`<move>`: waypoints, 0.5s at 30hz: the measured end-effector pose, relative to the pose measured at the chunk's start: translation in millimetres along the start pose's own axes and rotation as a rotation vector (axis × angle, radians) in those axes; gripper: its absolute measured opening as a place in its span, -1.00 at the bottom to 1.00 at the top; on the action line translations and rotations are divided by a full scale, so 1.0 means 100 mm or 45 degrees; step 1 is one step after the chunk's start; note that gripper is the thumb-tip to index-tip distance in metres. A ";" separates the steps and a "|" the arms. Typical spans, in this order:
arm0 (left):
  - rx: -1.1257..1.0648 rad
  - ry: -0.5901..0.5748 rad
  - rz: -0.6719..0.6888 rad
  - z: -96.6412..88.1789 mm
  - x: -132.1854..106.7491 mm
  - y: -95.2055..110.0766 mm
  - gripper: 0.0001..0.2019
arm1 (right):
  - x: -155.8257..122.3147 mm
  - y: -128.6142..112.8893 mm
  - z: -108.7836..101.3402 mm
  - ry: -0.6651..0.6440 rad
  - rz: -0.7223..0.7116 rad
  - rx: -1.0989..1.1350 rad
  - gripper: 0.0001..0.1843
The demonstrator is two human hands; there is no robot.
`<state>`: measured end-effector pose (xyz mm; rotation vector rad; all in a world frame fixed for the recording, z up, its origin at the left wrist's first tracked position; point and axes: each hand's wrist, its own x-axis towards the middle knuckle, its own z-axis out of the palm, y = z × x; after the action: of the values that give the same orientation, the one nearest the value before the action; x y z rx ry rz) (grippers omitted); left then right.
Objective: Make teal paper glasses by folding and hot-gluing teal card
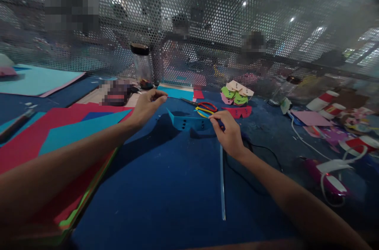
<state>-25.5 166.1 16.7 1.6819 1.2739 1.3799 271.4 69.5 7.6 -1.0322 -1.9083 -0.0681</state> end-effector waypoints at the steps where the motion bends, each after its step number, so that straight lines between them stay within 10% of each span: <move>1: -0.029 0.004 -0.024 0.01 0.00 -0.01 -0.78 | 0.01 0.02 0.00 0.021 0.013 -0.009 -0.88; 15: -0.553 -0.365 -0.388 0.08 -0.10 0.00 -0.70 | 0.02 0.09 0.02 0.052 0.071 -0.013 -0.86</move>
<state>-17.6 158.1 10.6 1.2718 0.9378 1.0904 275.7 77.2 5.0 -1.0823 -1.8431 -0.0669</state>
